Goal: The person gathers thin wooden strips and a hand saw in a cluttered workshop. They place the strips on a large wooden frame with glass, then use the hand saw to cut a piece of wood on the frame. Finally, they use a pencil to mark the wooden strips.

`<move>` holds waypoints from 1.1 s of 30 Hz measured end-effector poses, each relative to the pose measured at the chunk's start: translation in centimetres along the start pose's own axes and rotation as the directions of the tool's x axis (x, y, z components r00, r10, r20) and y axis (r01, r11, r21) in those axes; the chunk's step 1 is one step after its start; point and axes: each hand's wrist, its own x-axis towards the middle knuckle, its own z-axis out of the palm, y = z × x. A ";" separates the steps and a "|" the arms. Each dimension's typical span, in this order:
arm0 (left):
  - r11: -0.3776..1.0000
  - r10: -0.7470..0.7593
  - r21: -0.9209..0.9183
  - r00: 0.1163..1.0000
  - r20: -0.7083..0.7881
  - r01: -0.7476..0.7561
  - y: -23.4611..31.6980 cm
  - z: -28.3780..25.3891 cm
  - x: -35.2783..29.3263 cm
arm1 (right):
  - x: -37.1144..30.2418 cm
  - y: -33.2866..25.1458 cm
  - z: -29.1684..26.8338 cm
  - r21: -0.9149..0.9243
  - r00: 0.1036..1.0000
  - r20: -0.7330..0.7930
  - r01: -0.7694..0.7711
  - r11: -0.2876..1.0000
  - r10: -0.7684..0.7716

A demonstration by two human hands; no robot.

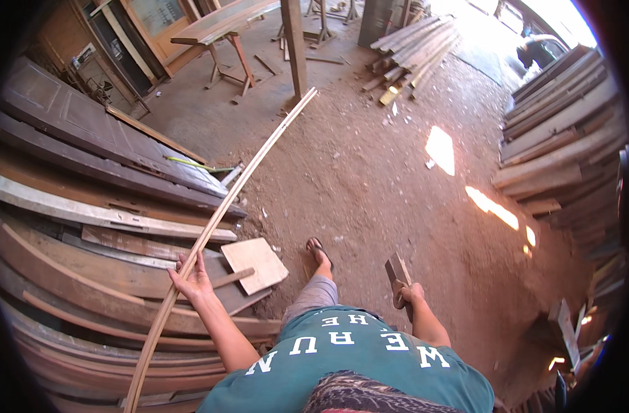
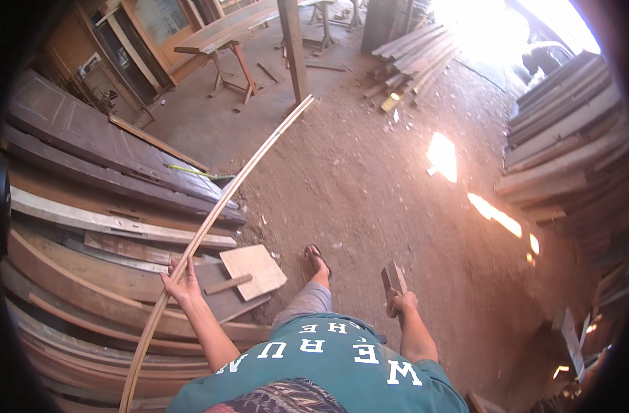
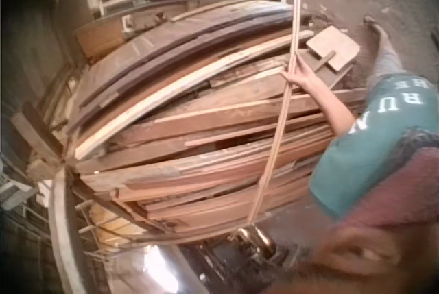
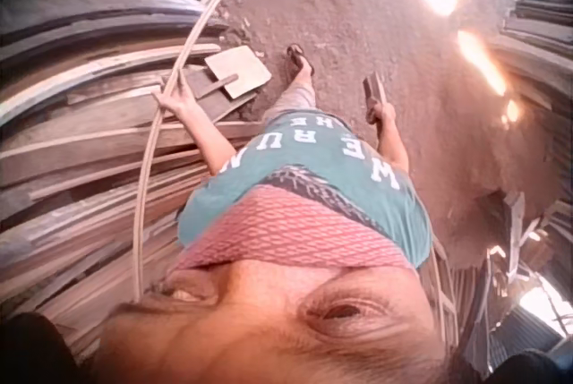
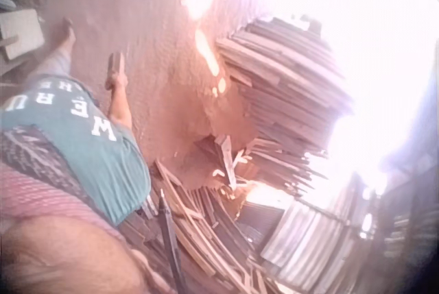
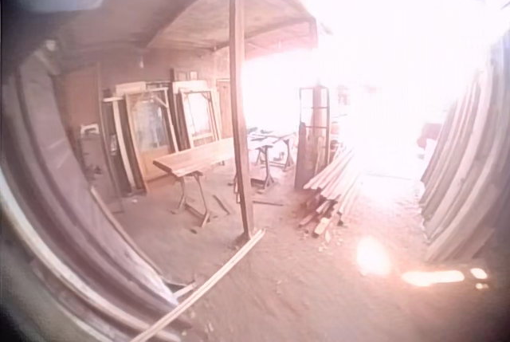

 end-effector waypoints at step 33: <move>0.854 0.451 -0.274 0.892 -0.033 -0.443 -19.4 50.7 38.1 | 20.8 -100.3 -23.7 -0.262 0.459 0.243 0.879 0.398 -0.854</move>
